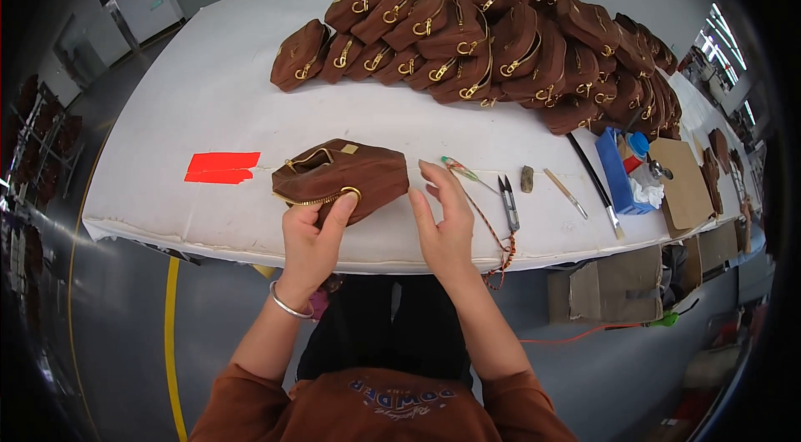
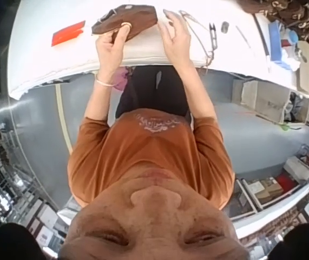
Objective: Inspecting finished leather bags, trimming threads, and marking a production log.
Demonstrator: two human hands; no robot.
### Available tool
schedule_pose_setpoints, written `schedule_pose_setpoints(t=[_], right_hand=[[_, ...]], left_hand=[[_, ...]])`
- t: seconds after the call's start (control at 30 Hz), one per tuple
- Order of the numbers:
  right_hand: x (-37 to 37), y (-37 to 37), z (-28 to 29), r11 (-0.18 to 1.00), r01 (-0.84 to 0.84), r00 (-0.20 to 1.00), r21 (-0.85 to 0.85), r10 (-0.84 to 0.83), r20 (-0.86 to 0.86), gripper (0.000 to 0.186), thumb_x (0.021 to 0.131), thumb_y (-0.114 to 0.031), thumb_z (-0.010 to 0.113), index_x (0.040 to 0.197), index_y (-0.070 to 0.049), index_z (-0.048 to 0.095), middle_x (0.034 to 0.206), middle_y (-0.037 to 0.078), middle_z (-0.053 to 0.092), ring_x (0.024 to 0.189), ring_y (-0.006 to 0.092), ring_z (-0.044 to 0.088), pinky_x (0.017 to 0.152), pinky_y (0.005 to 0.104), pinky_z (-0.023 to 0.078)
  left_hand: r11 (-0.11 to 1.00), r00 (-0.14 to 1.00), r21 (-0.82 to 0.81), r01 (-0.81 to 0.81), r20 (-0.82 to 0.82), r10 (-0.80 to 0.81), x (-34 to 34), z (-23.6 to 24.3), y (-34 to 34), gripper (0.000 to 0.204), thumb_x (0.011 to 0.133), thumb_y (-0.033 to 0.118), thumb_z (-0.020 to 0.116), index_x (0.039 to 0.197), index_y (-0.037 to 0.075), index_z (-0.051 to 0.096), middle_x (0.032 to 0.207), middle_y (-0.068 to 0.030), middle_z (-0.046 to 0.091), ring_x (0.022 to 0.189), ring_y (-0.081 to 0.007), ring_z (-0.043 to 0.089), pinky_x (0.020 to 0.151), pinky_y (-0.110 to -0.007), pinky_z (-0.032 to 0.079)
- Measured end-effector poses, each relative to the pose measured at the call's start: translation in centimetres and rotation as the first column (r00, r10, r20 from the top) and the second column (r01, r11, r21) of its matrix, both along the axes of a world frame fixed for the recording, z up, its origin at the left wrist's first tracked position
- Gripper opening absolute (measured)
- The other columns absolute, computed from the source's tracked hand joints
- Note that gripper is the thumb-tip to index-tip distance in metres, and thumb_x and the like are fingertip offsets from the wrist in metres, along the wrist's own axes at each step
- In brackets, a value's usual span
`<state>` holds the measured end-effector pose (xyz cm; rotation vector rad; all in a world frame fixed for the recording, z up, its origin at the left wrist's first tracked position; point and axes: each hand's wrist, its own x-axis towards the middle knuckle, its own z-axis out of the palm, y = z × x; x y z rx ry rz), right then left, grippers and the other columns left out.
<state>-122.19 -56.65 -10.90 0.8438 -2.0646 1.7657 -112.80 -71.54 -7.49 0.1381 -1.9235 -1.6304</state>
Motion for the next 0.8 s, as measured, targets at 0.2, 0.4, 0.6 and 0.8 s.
schedule_pose_setpoints(t=[0.2,0.4,0.6,0.8], right_hand=[[-3.3,7.2,-0.5,0.803,0.477,0.877,0.357,-0.414,-0.243,0.03,0.084,0.0,0.063,0.114,0.0,0.062,0.106,0.018,0.062,0.097,0.0356,0.059,0.087,0.0414,0.048],[-5.5,11.2,-2.3,0.586,0.417,0.87,0.695,-0.478,-0.119,0.04,0.077,0.005,0.06,0.117,0.002,0.06,0.102,0.022,0.062,0.093,0.0383,0.061,0.081,0.0428,0.049],[-6.3,11.9,-2.4,0.756,0.497,0.838,0.426,-0.546,-0.009,0.053,0.077,0.009,0.05,0.13,0.003,0.052,0.099,0.021,0.057,0.083,0.0325,0.059,0.078,0.0384,0.05],[-0.1,6.8,3.0,0.998,0.057,0.965,-0.007,-0.053,0.258,0.059,0.083,0.01,0.035,0.138,-0.003,0.05,0.101,0.006,0.049,0.081,0.0112,0.048,0.073,0.0225,0.044]], left_hand=[[0.999,0.998,0.038,0.038,0.047,-0.039,0.5,-0.6,0.2,0.021,0.096,0.015,0.063,0.103,-0.004,0.068,0.086,0.0021,0.065,0.078,-0.0048,0.051,0.07,-0.021,0.044],[0.999,0.998,0.04,0.023,0.063,-0.025,-0.3,-0.5,1.2,0.021,0.096,0.016,0.062,0.098,-0.004,0.068,0.078,0.0048,0.062,0.071,-0.003,0.047,0.064,-0.02,0.041],[0.997,0.998,0.081,0.001,0.063,-0.006,-0.5,-0.3,1.0,0.024,0.097,0.018,0.061,0.095,-0.004,0.068,0.075,0.0053,0.06,0.069,-0.0024,0.045,0.061,-0.02,0.04],[0.989,0.996,0.146,-0.037,0.089,0.024,-0.6,0.5,0.8,0.028,0.098,0.02,0.06,0.089,-0.005,0.067,0.073,0.0068,0.058,0.068,-0.002,0.044,0.06,-0.02,0.039]])
